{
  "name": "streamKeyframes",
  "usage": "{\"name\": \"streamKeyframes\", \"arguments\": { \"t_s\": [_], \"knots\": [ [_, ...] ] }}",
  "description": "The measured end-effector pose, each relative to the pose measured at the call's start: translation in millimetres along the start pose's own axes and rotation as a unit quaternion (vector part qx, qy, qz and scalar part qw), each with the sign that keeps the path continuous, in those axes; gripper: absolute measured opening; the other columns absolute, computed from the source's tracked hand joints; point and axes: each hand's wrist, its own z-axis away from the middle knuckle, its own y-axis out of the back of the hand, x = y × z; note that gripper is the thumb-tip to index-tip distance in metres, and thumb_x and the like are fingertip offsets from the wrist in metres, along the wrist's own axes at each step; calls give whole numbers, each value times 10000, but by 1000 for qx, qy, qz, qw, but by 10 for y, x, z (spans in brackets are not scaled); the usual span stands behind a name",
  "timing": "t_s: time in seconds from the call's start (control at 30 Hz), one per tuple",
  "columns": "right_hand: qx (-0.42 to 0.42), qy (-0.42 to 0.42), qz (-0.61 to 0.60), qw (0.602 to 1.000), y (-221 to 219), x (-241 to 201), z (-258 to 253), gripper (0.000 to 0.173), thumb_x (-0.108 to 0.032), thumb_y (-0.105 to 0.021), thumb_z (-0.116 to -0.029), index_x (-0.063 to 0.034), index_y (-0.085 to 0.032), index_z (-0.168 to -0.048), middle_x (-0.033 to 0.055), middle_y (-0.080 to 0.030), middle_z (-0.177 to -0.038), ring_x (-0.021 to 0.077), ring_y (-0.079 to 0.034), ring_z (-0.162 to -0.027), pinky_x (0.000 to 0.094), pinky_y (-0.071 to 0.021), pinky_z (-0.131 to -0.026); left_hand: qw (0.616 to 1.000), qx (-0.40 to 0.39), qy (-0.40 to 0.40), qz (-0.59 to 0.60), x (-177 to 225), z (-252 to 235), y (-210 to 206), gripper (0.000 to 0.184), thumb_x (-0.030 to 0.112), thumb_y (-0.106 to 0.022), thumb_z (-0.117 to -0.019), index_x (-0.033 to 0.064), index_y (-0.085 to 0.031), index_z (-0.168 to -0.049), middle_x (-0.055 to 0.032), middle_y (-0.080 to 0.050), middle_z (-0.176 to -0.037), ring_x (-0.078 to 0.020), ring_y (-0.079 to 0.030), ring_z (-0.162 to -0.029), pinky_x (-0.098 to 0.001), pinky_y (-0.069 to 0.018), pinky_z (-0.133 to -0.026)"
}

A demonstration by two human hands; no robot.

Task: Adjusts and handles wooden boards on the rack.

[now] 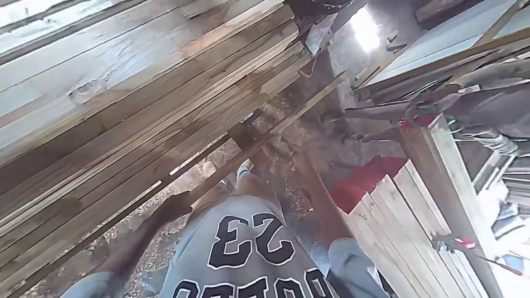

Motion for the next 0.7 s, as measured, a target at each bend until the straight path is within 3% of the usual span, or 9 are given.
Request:
{"name": "streamKeyframes", "arguments": {
  "t_s": [0.1,0.17,0.2,0.27,0.37,0.43,0.5,0.57,0.7],
  "knots": [
    [134,11,-2,991,287,215,-412,468,-114,-440,-1072,-130,-464,-1539,258,-611,-1344,396,-648,-1163,536,-521,-1004,999,-9,1,40,-64,-68,-26,507,273,-809,-860,68,-632,-1288,-227,-702,-1109,-406,-691,-1008,-634,-536,-881],
    [198,46,-20,979,339,348,-791,504,-95,-488,-1063,-166,-438,-1560,264,-610,-1319,434,-644,-1113,582,-529,-946,998,-10,-3,66,-74,-75,-11,510,227,-816,-851,86,-635,-1307,-216,-705,-1116,-390,-693,-990,-631,-536,-876],
    [202,61,-10,977,325,410,-932,530,-89,-492,-1058,-196,-424,-1572,255,-558,-1410,446,-631,-1153,600,-530,-957,997,-12,-2,73,-73,-58,-12,512,214,-817,-854,87,-634,-1315,-217,-703,-1128,-391,-690,-1007,-634,-534,-887],
    [187,63,50,979,269,539,-1067,595,-80,-515,-1031,-268,-398,-1583,246,-469,-1493,447,-660,-1077,609,-564,-880,997,-12,-2,76,-66,-32,-15,502,207,-820,-855,74,-635,-1303,-221,-700,-1118,-391,-687,-1007,-634,-533,-884],
    [124,17,140,982,363,608,-908,729,-29,-603,-941,-268,-378,-1592,268,-415,-1523,453,-638,-1142,584,-557,-931,998,-2,-1,57,-37,-24,19,484,225,-820,-852,68,-651,-1277,-223,-706,-1111,-404,-682,-1041,-643,-518,-914],
    [126,29,126,984,542,598,-777,628,-27,-545,-980,-187,-421,-1575,305,-449,-1497,468,-599,-1216,580,-518,-1004,999,13,-8,47,-16,-3,7,478,250,-812,-860,65,-651,-1269,-232,-705,-1109,-418,-676,-1063,-656,-513,-926],
    [145,36,97,984,749,525,-799,529,-116,-502,-1040,-170,-440,-1562,291,-525,-1438,446,-610,-1217,581,-512,-1011,999,21,-7,33,-11,36,-43,499,297,-804,-865,57,-633,-1267,-243,-699,-1102,-433,-674,-1062,-666,-514,-912],
    [142,49,56,987,956,312,-970,440,-172,-515,-1064,-84,-507,-1495,273,-579,-1393,439,-610,-1231,603,-496,-1026,999,35,13,15,19,48,-60,531,336,-790,-850,75,-625,-1282,-241,-706,-1083,-439,-684,-1046,-669,-527,-883],
    [87,9,-11,996,808,-7,-1036,390,-159,-558,-1007,-52,-585,-1381,239,-659,-1235,384,-700,-1014,588,-574,-869,997,53,35,-31,29,53,-145,556,406,-759,-844,105,-601,-1284,-224,-712,-1038,-432,-698,-1002,-659,-543,-833]
  ]
}}
